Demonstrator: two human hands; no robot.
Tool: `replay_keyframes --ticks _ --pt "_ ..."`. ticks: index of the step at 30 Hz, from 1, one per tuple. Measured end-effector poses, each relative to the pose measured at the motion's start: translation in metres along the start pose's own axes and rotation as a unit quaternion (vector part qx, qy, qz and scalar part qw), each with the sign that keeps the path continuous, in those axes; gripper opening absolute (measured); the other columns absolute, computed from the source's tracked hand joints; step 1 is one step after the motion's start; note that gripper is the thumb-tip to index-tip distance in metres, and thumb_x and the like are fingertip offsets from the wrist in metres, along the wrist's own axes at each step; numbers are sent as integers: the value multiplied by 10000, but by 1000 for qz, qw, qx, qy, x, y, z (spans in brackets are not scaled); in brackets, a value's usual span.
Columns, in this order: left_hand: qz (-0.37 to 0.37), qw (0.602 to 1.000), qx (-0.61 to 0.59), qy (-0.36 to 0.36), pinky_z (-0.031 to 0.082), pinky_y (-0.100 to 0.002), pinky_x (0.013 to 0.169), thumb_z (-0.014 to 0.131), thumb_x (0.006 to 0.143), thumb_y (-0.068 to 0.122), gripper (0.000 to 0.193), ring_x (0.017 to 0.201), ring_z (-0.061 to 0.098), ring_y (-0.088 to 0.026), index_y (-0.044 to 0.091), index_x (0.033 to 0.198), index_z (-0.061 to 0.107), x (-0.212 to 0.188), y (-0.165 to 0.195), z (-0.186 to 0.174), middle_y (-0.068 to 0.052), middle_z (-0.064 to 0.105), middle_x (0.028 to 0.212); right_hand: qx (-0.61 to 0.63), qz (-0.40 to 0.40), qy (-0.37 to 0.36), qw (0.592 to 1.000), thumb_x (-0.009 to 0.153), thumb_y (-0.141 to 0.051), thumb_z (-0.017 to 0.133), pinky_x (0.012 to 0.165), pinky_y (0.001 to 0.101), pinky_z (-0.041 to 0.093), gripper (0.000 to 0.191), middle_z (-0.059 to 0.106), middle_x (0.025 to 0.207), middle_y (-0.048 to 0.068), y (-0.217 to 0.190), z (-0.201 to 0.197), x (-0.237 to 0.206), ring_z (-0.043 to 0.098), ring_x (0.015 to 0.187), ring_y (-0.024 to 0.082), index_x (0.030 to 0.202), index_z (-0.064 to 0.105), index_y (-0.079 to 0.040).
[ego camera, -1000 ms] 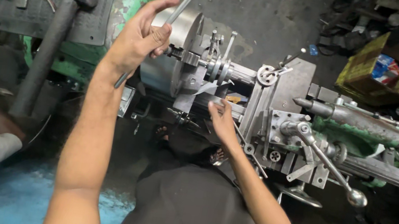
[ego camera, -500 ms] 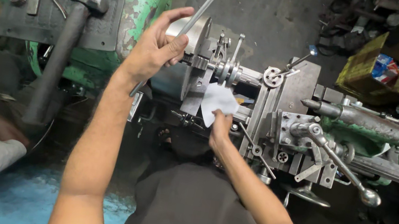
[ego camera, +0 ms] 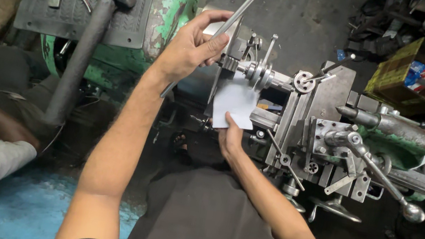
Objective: The person operates a metal lathe, using a T-handle wrench to tighten the chuck jaws around a cylindrical metal workpiece. They repeatedly rotate the chuck by hand to check alignment and continue adjusting the jaws throughout the clip.
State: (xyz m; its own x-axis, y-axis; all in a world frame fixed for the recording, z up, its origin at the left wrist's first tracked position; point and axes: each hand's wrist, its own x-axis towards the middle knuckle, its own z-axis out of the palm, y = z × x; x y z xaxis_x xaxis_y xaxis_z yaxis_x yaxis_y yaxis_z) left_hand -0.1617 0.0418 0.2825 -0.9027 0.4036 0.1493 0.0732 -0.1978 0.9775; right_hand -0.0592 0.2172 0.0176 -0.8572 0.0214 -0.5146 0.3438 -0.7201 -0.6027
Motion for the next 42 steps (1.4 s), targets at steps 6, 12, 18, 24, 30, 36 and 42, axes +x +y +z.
replay_keyframes --ticks 6,12,18,24,30,36,42 --pt "4 1000 2 4 389 -213 583 685 1060 251 530 653 514 -41 17 1488 480 -1 -3 -3 49 585 793 -241 39 29 969 1060 -284 544 460 311 554 428 729 966 188 -7 17 17 736 647 244 1248 541 101" --pt "7 1000 -4 -3 395 -205 582 694 1054 266 535 661 523 -35 20 1481 487 0 -5 -2 46 590 798 -232 16 47 971 1037 -312 522 382 325 526 453 735 977 208 -2 46 17 718 580 266 1251 521 88" --pt "-3 1000 3 0 408 -202 569 700 1031 264 546 650 543 -37 26 1475 488 0 -5 -5 45 609 793 -211 22 113 971 1045 -261 470 410 368 565 409 716 1008 226 18 52 -3 731 590 303 1263 454 85" --pt "6 1000 -22 -13 385 -205 574 693 1058 236 528 645 525 -42 20 1488 474 0 -9 -6 36 587 760 -168 -10 81 982 1063 -273 503 445 368 588 406 707 1017 230 25 65 15 748 634 317 1254 476 85" --pt "1 999 -34 -15 383 -209 583 687 1059 219 525 651 515 -43 11 1489 469 0 -10 -7 37 599 787 -236 61 40 969 1051 -364 437 406 345 556 423 697 986 167 11 87 23 716 595 272 1228 548 3" --pt "5 999 -30 -17 406 -217 597 690 1058 211 523 656 523 -45 8 1485 466 0 -10 -8 34 585 762 -199 112 73 971 1005 -318 535 377 289 486 316 671 966 110 -6 60 0 595 513 170 1226 529 -92" --pt "-2 999 -43 -12 417 -225 602 695 1059 201 523 649 508 -45 10 1491 469 0 -8 -6 39 565 761 -177 18 108 978 988 -195 541 370 297 482 250 665 940 107 4 26 9 574 489 163 1171 489 -33"
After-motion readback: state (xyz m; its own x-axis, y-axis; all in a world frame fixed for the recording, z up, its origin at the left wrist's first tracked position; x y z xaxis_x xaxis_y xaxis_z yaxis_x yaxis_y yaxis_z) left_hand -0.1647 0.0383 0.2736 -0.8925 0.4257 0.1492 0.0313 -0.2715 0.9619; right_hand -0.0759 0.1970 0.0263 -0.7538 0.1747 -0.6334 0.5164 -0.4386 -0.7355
